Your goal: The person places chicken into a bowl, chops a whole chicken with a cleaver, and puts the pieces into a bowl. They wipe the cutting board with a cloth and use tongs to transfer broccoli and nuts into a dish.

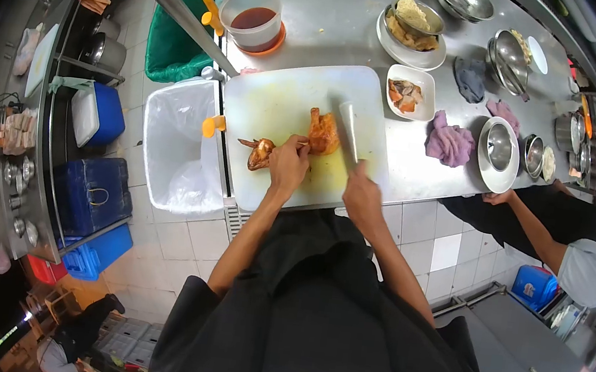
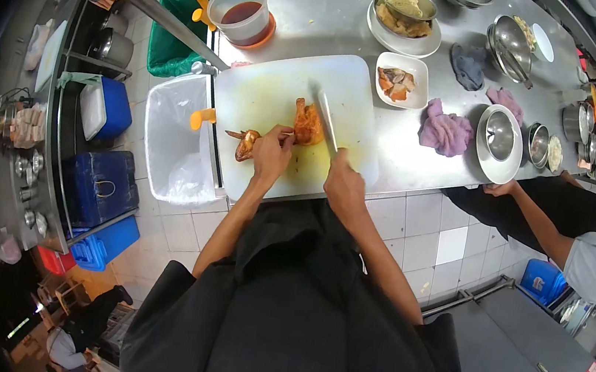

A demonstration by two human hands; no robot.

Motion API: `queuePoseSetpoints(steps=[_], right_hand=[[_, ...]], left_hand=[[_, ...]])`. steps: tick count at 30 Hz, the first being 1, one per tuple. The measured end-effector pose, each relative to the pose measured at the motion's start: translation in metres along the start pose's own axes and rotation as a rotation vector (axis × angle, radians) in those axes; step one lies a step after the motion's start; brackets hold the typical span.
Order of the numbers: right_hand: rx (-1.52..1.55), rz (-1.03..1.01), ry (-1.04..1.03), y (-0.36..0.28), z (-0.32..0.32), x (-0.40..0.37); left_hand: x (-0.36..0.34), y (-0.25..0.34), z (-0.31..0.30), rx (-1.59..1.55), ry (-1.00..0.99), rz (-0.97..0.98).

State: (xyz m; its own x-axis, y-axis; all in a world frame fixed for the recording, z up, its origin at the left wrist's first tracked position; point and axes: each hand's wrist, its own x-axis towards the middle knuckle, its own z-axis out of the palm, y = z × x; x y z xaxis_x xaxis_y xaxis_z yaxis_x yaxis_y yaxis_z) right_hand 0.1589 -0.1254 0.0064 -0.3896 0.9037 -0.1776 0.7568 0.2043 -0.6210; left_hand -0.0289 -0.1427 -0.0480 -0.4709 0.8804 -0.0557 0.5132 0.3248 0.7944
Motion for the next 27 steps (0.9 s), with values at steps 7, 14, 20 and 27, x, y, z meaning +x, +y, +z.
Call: queuePoseSetpoints(steps=[7,14,20,27], right_hand=[[-0.036,0.032,-0.112,0.016,0.008,0.015],[0.046,-0.036,-0.084,-0.002,-0.023,0.0],[0.112,0.067,-0.038,-0.023,-0.013,-0.03],[0.194,0.148,0.06,-0.059,-0.031,-0.032]], left_hand=[[0.003,0.001,0.001,0.01,0.011,0.075],[0.002,0.004,-0.001,-0.033,-0.087,0.009],[0.003,0.005,0.003,-0.124,-0.101,-0.051],[0.012,0.005,-0.009,-0.002,-0.128,0.086]])
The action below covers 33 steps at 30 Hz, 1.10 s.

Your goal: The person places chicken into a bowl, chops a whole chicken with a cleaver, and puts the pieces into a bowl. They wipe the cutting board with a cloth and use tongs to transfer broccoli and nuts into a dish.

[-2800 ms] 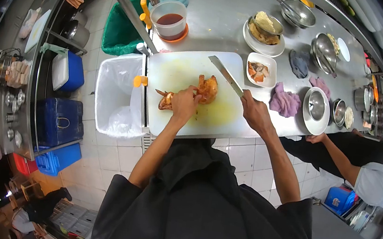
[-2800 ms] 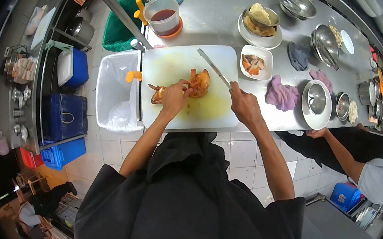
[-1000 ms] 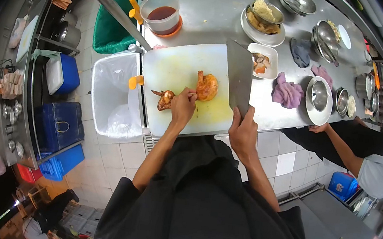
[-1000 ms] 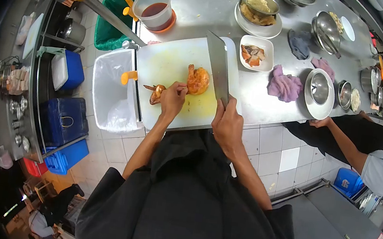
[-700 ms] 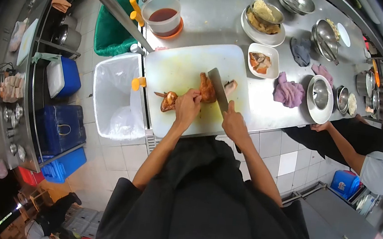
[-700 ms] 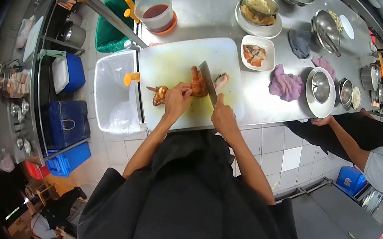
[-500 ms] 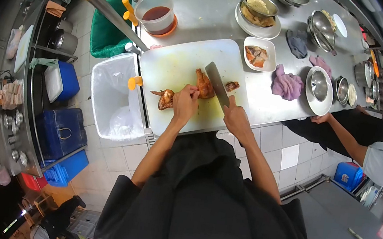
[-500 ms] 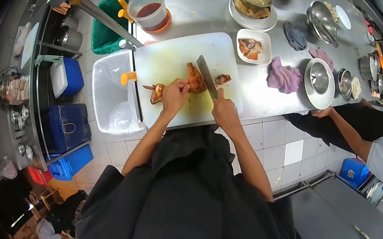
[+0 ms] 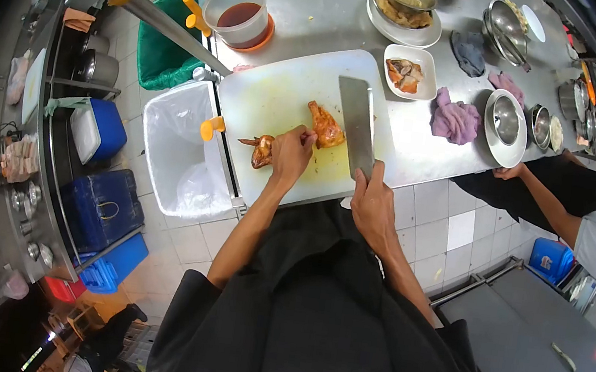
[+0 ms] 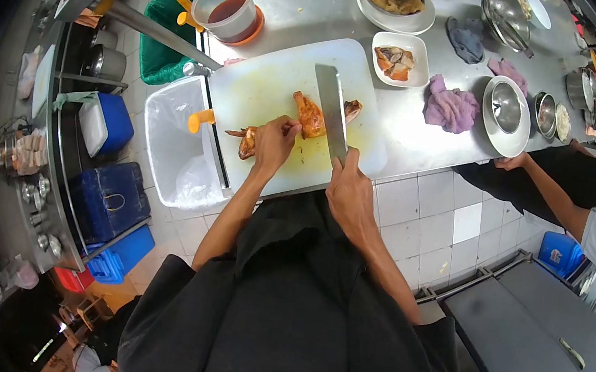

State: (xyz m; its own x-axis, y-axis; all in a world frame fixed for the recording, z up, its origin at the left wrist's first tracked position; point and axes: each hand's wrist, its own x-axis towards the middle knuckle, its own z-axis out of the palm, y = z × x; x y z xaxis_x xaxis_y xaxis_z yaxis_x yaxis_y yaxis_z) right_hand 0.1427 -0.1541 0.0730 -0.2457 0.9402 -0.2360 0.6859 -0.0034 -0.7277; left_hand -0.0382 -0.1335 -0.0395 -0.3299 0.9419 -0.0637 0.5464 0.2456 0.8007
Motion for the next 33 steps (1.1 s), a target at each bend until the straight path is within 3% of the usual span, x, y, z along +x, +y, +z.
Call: queuePoseSetpoints(steps=[2,4,6,12,15,19,22,24,28,30,31,33], right_hand=[[0.016,0.022,0.09,0.011,0.016,0.001],[-0.075,-0.063,-0.015,0.053,0.054,0.009],[-0.075,-0.024,-0.056,0.052,0.057,0.008],[-0.065,0.038,-0.133,0.043,0.038,0.015],[-0.016,-0.062,-0.112,0.04,0.004,0.011],[0.057,0.096,0.143,0.043,-0.028,-0.012],[0.1,0.185,0.25,0.064,-0.042,-0.021],[0.089,0.206,0.305,0.085,-0.043,-0.026],[0.147,0.218,0.329,0.089,-0.048,-0.04],[0.189,0.329,0.237,0.082,-0.053,-0.045],[0.199,0.331,0.242,0.078,-0.055,-0.045],[0.247,0.453,0.144,0.072,-0.058,-0.043]], left_hand=[[0.002,0.0,-0.002,0.019,-0.021,0.006],[0.004,0.002,-0.003,0.042,-0.017,0.037],[-0.002,-0.001,-0.004,0.035,-0.046,0.036],[0.008,0.0,-0.008,0.107,-0.077,0.053],[0.024,0.01,-0.019,0.212,-0.115,0.073],[0.065,0.046,0.007,0.156,-0.051,0.234],[0.093,0.085,0.054,0.22,-0.15,0.313],[0.109,0.101,0.082,0.797,-0.509,0.346],[0.14,0.094,0.094,0.895,-0.702,0.33],[0.154,0.083,0.076,0.611,-0.894,0.327],[0.162,0.074,0.068,0.621,-0.897,0.331],[0.175,0.056,0.051,0.136,-1.163,0.35]])
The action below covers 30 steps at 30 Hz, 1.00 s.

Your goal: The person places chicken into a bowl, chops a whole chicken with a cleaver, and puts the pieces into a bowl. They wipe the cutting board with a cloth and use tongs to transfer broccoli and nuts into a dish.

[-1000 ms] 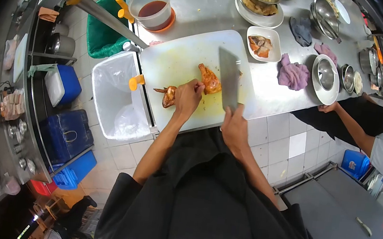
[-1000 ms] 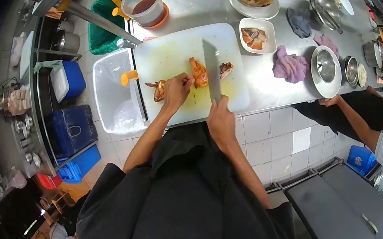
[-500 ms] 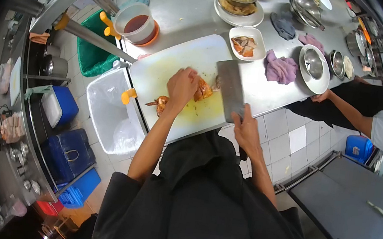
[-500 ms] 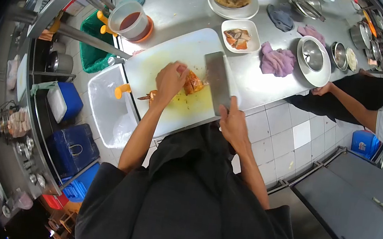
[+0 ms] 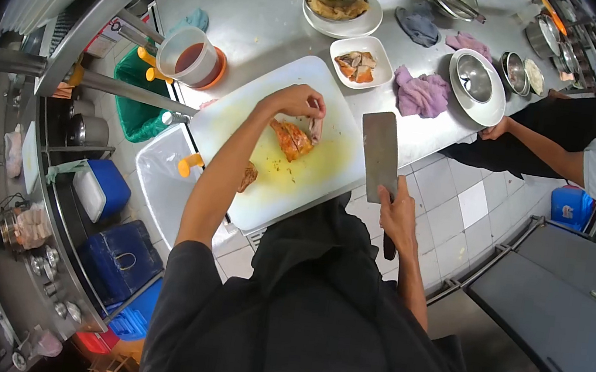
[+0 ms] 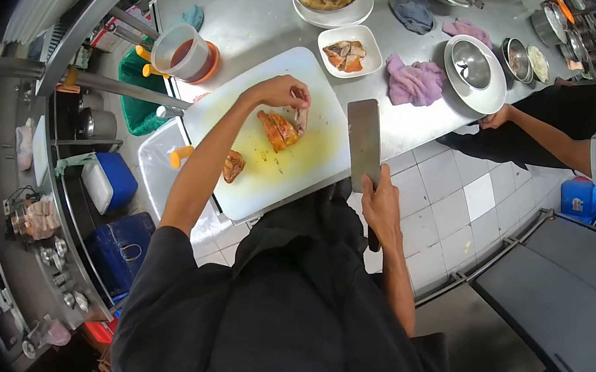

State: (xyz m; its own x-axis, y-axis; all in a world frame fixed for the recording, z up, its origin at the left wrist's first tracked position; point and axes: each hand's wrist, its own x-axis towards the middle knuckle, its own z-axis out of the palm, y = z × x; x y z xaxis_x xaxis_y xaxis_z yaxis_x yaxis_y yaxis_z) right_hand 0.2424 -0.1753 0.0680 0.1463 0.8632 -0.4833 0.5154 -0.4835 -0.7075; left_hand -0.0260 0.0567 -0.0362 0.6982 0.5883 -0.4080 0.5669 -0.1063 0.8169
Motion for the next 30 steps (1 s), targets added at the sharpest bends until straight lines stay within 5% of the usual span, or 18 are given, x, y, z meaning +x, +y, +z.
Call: queuePoseSetpoints(steps=[3,8,11,12,16,20,30], right_hand=[[-0.017,-0.131,0.004,0.017,0.011,0.011],[-0.073,-0.254,-0.047,0.017,0.022,0.025],[-0.093,-0.329,-0.069,0.039,0.039,0.046],[-0.077,-0.333,-0.09,0.046,0.043,0.055],[0.209,-0.141,-0.21,0.056,0.05,0.072],[0.345,-0.086,-0.239,0.092,0.073,0.059],[0.432,-0.028,-0.224,0.052,0.149,0.033]], left_hand=[[-0.027,-0.011,-0.002,-0.205,0.033,0.083],[-0.053,-0.018,0.001,-0.103,0.1,0.038],[-0.063,-0.005,0.013,0.043,0.224,0.125],[-0.063,-0.001,0.021,0.065,0.418,0.138],[-0.06,0.008,0.08,0.33,0.924,0.189],[-0.066,0.005,0.109,0.52,0.87,0.276],[-0.045,-0.005,0.139,0.241,1.198,0.076]])
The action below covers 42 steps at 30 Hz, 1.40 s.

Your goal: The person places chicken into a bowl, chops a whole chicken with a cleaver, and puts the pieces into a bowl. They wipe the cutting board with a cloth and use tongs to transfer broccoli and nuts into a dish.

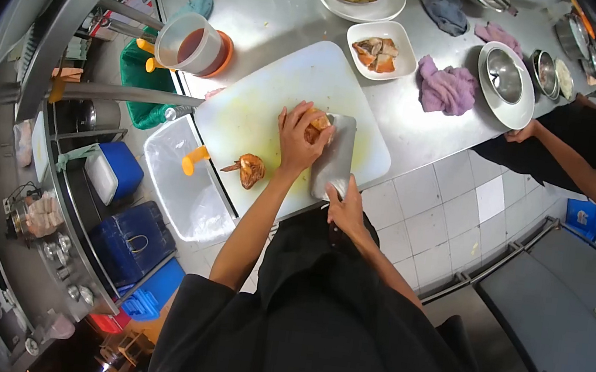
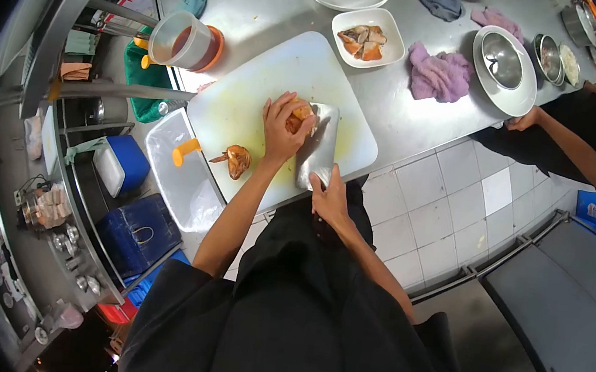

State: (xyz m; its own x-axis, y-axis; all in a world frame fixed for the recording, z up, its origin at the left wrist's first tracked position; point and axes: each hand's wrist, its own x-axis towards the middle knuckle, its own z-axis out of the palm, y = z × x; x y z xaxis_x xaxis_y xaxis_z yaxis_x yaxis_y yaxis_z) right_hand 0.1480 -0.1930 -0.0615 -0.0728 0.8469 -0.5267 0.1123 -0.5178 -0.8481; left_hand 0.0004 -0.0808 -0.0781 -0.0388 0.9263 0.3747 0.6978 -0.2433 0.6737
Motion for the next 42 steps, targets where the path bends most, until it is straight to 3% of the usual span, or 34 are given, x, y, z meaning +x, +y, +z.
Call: queuePoseSetpoints(steps=[6,8,10,12,15,18,19,21,29,31,33,36,39,41,42], right_hand=[[0.063,0.103,-0.036,-0.019,0.0,0.01],[0.049,0.044,0.004,-0.029,-0.01,0.017],[0.036,-0.016,0.045,-0.044,-0.024,0.028],[0.15,-0.203,0.079,-0.064,-0.047,0.055],[0.19,-0.215,0.114,-0.112,-0.087,0.086],[0.058,-0.178,0.212,-0.112,-0.124,0.109],[0.073,-0.198,0.264,-0.102,-0.133,0.11],[0.097,-0.182,0.284,-0.098,-0.153,0.093],[0.067,-0.101,0.24,-0.072,-0.174,0.014],[0.061,-0.105,0.28,-0.075,-0.16,0.005],[0.033,-0.099,0.127,-0.073,-0.152,0.006],[0.031,-0.076,-0.039,-0.082,-0.136,0.003],[-0.024,-0.053,-0.268,-0.076,-0.126,0.016],[-0.077,-0.061,-0.312,-0.077,-0.116,0.024],[-0.116,-0.064,-0.337,-0.078,-0.112,0.029]], left_hand=[[0.011,0.011,0.008,0.007,0.042,-0.051],[0.024,0.017,0.019,-0.153,0.088,-0.141],[0.055,0.031,0.032,-0.151,0.104,-0.065],[0.098,0.048,0.048,-0.157,0.128,0.01],[0.161,0.064,0.081,-0.168,0.151,0.141],[0.18,0.057,0.12,-0.182,0.102,0.138],[0.175,0.047,0.135,-0.037,0.098,0.162],[0.177,0.033,0.157,0.149,0.068,0.171],[0.178,0.038,0.139,0.001,-0.013,0.143],[0.169,0.043,0.118,-0.007,0.035,0.126],[0.151,0.042,0.077,-0.032,0.094,0.095],[0.074,0.049,0.008,-0.075,0.223,-0.086],[-0.034,0.039,-0.05,0.087,0.402,-0.242],[-0.09,0.047,-0.087,0.012,0.535,-0.475],[-0.112,0.046,-0.096,0.221,0.604,-0.64]])
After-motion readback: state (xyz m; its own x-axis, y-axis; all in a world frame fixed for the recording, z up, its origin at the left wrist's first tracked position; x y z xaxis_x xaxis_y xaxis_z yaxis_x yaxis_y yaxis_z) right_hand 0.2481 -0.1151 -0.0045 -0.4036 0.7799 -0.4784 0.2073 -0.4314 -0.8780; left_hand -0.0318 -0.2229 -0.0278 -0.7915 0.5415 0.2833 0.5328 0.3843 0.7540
